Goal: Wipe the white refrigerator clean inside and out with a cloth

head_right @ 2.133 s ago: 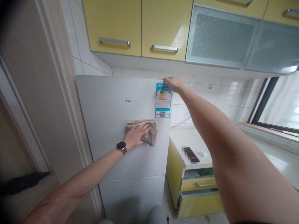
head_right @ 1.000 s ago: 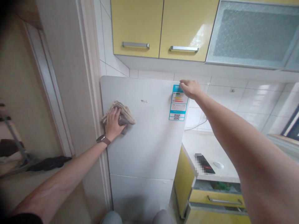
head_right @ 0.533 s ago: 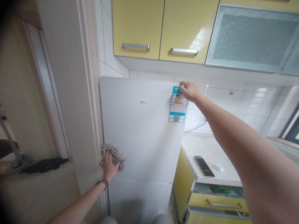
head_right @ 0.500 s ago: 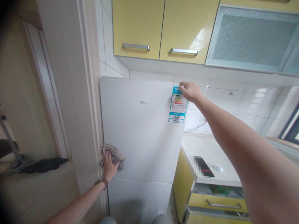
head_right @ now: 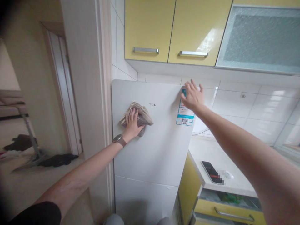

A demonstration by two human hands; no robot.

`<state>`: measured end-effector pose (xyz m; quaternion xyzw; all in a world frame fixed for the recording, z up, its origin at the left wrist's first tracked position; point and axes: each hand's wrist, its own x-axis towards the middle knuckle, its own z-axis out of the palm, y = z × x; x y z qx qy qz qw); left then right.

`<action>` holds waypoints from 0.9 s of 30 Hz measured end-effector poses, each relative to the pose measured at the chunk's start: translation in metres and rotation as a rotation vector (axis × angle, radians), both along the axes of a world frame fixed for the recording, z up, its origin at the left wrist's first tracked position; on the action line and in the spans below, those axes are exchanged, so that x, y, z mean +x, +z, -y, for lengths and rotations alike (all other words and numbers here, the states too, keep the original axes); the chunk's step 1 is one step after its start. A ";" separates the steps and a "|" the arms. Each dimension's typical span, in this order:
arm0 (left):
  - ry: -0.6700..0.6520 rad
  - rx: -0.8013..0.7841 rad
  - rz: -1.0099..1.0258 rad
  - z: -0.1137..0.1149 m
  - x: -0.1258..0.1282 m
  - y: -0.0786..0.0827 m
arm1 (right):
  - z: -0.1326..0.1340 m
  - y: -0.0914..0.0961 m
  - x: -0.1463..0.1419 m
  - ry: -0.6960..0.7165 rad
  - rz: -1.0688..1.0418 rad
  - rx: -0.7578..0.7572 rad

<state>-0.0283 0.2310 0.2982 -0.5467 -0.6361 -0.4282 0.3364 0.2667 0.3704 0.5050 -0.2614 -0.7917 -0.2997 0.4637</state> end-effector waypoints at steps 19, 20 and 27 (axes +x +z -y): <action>-0.188 0.057 -0.173 0.045 -0.066 0.129 | 0.050 -0.194 -0.108 0.222 0.552 0.160; -0.112 0.082 -0.177 0.046 -0.073 0.145 | 0.047 -0.204 -0.108 0.233 0.587 0.181; 0.025 0.008 -0.284 0.045 -0.121 0.207 | 0.033 -0.276 -0.092 0.303 0.904 0.250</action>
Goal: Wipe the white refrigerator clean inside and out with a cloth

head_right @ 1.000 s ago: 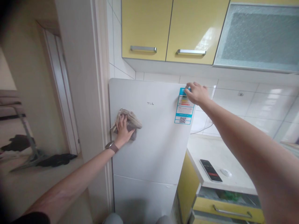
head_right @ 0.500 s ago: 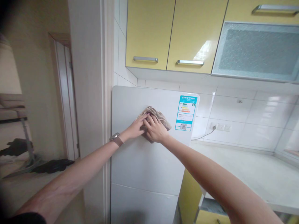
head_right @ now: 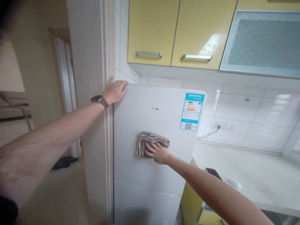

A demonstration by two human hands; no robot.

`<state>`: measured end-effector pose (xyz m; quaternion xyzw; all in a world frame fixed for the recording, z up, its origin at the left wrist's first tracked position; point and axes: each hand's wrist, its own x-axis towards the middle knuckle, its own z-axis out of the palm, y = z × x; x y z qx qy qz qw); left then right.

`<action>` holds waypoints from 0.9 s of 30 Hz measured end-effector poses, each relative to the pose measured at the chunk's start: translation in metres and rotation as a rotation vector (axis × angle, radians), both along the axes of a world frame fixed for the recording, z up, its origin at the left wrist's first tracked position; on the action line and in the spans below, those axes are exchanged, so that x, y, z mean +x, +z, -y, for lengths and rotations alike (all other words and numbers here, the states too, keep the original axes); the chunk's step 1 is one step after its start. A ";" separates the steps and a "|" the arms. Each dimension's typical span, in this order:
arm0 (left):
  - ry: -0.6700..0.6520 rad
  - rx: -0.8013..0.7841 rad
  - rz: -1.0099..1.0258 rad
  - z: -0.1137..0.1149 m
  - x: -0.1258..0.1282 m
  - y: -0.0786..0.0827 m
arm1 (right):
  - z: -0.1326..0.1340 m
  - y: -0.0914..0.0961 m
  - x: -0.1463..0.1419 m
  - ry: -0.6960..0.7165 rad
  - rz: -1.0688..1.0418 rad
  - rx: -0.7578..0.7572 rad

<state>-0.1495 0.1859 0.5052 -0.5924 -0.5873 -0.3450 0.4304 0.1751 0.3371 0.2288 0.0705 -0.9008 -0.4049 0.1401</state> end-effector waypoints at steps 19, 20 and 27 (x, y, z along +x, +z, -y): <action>0.094 -0.075 -0.188 0.007 -0.033 -0.019 | 0.044 0.104 -0.107 -0.074 -0.439 -0.171; 0.091 -0.088 -0.186 0.009 -0.031 -0.018 | 0.047 0.084 -0.115 -0.062 -0.374 -0.163; 0.114 -0.161 -0.083 0.019 -0.012 -0.010 | 0.057 -0.077 -0.122 0.039 0.250 0.001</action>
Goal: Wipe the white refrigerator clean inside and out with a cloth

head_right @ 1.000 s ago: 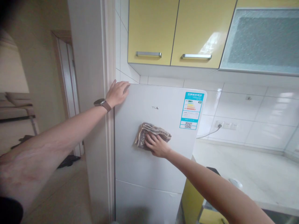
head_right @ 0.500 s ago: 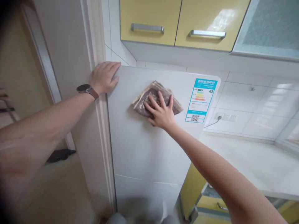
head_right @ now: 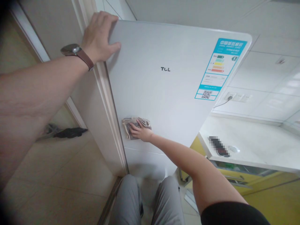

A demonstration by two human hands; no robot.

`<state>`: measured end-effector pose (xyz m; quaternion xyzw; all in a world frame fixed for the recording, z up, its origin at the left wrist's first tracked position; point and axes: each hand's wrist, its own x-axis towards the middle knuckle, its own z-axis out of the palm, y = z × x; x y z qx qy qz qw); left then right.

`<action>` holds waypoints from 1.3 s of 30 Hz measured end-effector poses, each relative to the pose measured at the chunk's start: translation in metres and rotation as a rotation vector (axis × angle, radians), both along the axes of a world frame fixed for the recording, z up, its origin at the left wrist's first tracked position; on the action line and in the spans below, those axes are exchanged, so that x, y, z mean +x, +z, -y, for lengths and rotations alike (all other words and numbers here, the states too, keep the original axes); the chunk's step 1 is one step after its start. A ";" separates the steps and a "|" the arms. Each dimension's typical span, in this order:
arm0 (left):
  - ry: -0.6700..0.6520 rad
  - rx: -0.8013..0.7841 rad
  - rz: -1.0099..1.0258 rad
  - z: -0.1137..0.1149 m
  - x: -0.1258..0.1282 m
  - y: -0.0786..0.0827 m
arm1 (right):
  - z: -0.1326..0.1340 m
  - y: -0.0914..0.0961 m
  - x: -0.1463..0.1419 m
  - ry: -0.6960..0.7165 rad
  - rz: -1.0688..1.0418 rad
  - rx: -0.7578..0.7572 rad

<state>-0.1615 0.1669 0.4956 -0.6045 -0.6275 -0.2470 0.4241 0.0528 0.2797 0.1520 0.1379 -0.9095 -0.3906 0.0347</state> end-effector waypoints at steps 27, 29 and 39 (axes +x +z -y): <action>-0.011 0.104 0.107 -0.039 -0.008 -0.010 | -0.112 -0.060 0.262 -0.632 -0.684 -0.321; 0.043 0.116 0.109 -0.034 0.001 -0.013 | -0.112 -0.100 0.273 -0.598 -0.507 -0.356; 0.032 0.157 0.106 -0.028 0.006 -0.019 | -0.150 0.053 0.289 -0.446 -0.694 -0.117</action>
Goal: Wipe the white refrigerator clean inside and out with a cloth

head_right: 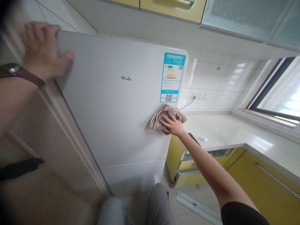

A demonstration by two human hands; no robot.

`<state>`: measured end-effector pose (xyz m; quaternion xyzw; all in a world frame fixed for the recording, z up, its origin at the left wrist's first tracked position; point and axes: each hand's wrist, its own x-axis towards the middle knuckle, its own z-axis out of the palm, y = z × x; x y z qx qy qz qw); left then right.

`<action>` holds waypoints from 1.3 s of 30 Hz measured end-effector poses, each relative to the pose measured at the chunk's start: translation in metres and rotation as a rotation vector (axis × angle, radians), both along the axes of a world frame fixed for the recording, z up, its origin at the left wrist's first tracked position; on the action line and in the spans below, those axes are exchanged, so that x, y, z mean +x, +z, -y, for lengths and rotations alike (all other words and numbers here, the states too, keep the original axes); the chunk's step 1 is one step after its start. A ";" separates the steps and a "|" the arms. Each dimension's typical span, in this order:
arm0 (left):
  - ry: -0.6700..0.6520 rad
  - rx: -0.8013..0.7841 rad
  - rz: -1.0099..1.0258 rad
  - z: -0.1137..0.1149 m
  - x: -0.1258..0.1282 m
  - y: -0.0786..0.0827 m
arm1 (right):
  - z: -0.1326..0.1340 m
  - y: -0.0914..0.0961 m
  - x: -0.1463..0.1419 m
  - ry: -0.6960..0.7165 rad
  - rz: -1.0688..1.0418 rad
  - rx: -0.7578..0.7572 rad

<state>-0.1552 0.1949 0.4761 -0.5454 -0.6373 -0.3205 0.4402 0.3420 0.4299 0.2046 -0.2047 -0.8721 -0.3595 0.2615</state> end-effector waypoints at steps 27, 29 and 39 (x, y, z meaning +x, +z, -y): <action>-0.033 -0.050 0.029 0.009 0.010 0.014 | 0.144 -0.128 -0.324 0.618 0.629 0.070; -0.047 -0.048 0.043 0.009 0.009 0.013 | 0.151 -0.077 -0.336 0.572 0.414 0.005; -0.020 -0.036 0.022 0.007 0.009 0.008 | 0.178 0.025 -0.357 0.395 -0.120 -0.238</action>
